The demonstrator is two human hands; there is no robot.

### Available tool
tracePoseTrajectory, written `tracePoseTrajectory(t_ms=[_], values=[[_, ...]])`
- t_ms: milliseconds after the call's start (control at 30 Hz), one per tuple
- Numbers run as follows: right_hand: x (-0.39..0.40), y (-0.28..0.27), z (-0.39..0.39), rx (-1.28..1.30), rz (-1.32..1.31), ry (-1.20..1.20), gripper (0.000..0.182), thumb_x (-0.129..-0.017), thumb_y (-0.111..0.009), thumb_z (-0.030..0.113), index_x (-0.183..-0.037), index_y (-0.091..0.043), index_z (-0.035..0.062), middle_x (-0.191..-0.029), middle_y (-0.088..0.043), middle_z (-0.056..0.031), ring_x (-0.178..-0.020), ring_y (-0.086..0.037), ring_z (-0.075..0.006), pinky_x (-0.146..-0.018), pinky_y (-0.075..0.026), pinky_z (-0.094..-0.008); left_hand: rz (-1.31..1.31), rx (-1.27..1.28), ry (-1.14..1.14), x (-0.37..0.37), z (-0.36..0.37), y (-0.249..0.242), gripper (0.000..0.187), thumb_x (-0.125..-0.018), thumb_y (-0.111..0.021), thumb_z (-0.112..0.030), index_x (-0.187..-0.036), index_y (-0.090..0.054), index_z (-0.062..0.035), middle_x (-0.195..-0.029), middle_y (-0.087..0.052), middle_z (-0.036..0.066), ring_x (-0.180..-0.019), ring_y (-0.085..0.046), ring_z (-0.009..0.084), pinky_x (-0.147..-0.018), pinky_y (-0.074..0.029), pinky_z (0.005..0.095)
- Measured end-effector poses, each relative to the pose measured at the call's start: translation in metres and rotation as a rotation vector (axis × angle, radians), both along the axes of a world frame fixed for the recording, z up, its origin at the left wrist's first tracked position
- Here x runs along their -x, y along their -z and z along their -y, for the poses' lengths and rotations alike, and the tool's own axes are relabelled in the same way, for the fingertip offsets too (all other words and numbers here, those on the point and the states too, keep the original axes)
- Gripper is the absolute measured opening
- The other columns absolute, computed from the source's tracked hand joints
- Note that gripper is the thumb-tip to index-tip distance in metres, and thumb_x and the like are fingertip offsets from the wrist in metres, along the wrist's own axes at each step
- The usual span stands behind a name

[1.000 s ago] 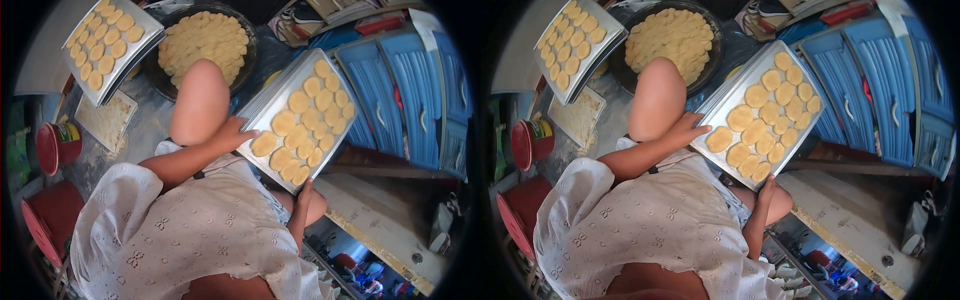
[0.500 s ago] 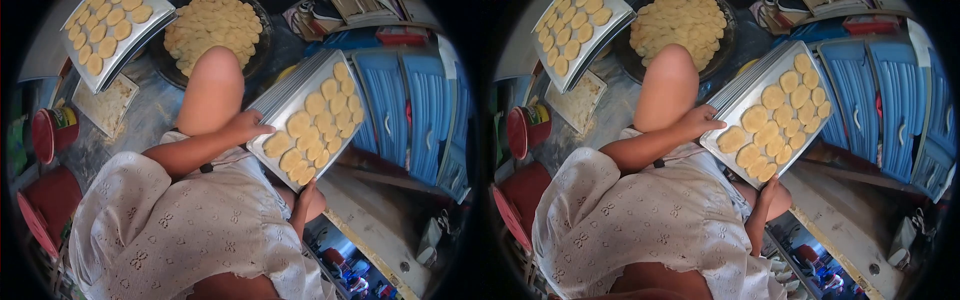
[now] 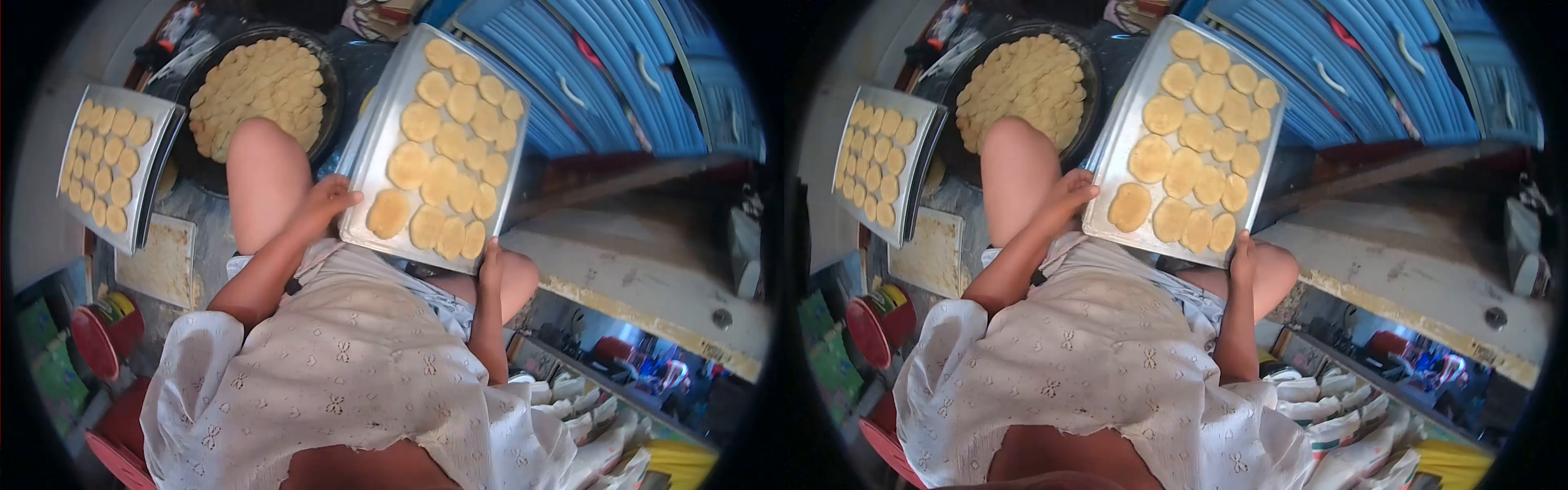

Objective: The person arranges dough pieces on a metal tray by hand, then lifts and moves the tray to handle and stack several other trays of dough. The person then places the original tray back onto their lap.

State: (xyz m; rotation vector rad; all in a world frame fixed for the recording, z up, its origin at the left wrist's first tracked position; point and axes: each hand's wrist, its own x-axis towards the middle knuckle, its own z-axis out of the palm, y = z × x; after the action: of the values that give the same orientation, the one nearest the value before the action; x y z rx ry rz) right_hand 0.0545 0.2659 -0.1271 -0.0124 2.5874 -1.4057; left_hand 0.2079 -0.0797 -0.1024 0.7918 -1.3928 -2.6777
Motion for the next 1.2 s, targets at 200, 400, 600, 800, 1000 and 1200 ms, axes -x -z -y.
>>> tracePoseTrajectory(t_ms=[200, 400, 600, 800, 1000, 1200], values=[[0.0, -0.006, -0.003, -0.085, -0.022, -0.069, 0.062, -0.091, -0.04, 0.05, -0.092, -0.058, -0.0094, -0.087, -0.062, -0.0218, -0.083, -0.056, -0.0253, -0.076, -0.042, -0.0357, 0.091, 0.041, -0.009, 0.001, 0.0, 0.002, 0.043, -0.077, -0.067, -0.021, -0.106, -0.046, 0.002, -0.085, -0.053, 0.005, -0.08, -0.051, 0.012, -0.072, -0.041, 0.0229], [-0.003, -0.011, 0.002, -0.058, -0.041, -0.067, 0.064, -0.09, -0.04, 0.051, -0.093, -0.059, -0.0096, -0.09, -0.062, -0.0227, -0.085, -0.056, -0.0265, -0.078, -0.042, -0.0354, -0.026, -0.056, -0.079, 0.002, -0.004, -0.006, 0.031, -0.08, -0.062, -0.017, -0.1, -0.047, 0.0005, -0.085, -0.054, 0.003, -0.078, -0.052, 0.0103, -0.072, -0.043, 0.0229], [-0.002, -0.008, -0.002, 0.003, 0.007, -0.032, 0.064, -0.091, -0.039, 0.051, -0.097, -0.059, -0.0095, -0.095, -0.061, -0.0226, -0.091, -0.055, -0.0253, -0.082, -0.041, -0.0344, -0.038, -0.148, -0.054, 0.003, -0.005, -0.012, 0.036, -0.082, -0.059, -0.016, -0.11, -0.048, 0.0047, -0.098, -0.058, 0.008, -0.086, -0.057, 0.0149, -0.079, -0.047, 0.0276], [0.001, -0.003, -0.007, 0.12, 0.052, 0.039, 0.062, -0.093, -0.036, 0.048, -0.106, -0.054, -0.0105, -0.099, -0.058, -0.0132, -0.091, -0.05, -0.0196, -0.083, -0.039, -0.0318, -0.092, -0.156, 0.0, 0.004, -0.005, -0.003, 0.036, -0.083, -0.058, -0.016, -0.111, -0.049, 0.0048, -0.101, -0.059, 0.01, -0.089, -0.058, 0.0162, -0.081, -0.047, 0.0289], [-0.007, -0.018, -0.003, 0.434, 0.247, 0.154, 0.063, -0.093, -0.036, 0.047, -0.113, -0.051, -0.0112, -0.111, -0.057, -0.0179, -0.099, -0.053, -0.0237, -0.087, -0.039, -0.0317, -0.144, -0.151, -0.065, 0.005, -0.006, -0.003, 0.033, -0.085, -0.057, -0.016, -0.11, -0.051, 0.0034, -0.1, -0.059, 0.01, -0.089, -0.058, 0.0161, -0.081, -0.048, 0.0294], [-0.011, -0.052, 0.007, 0.684, 0.388, 0.126, 0.057, -0.094, -0.039, 0.042, -0.119, -0.047, -0.0087, -0.113, -0.055, -0.0145, -0.1, -0.054, -0.0209, -0.089, -0.04, -0.0314, -0.124, -0.175, -0.127, 0.009, -0.009, -0.008, 0.035, -0.085, -0.057, -0.018, -0.112, -0.05, 0.003, -0.099, -0.059, 0.011, -0.091, -0.059, 0.0168, -0.081, -0.048, 0.0299]])
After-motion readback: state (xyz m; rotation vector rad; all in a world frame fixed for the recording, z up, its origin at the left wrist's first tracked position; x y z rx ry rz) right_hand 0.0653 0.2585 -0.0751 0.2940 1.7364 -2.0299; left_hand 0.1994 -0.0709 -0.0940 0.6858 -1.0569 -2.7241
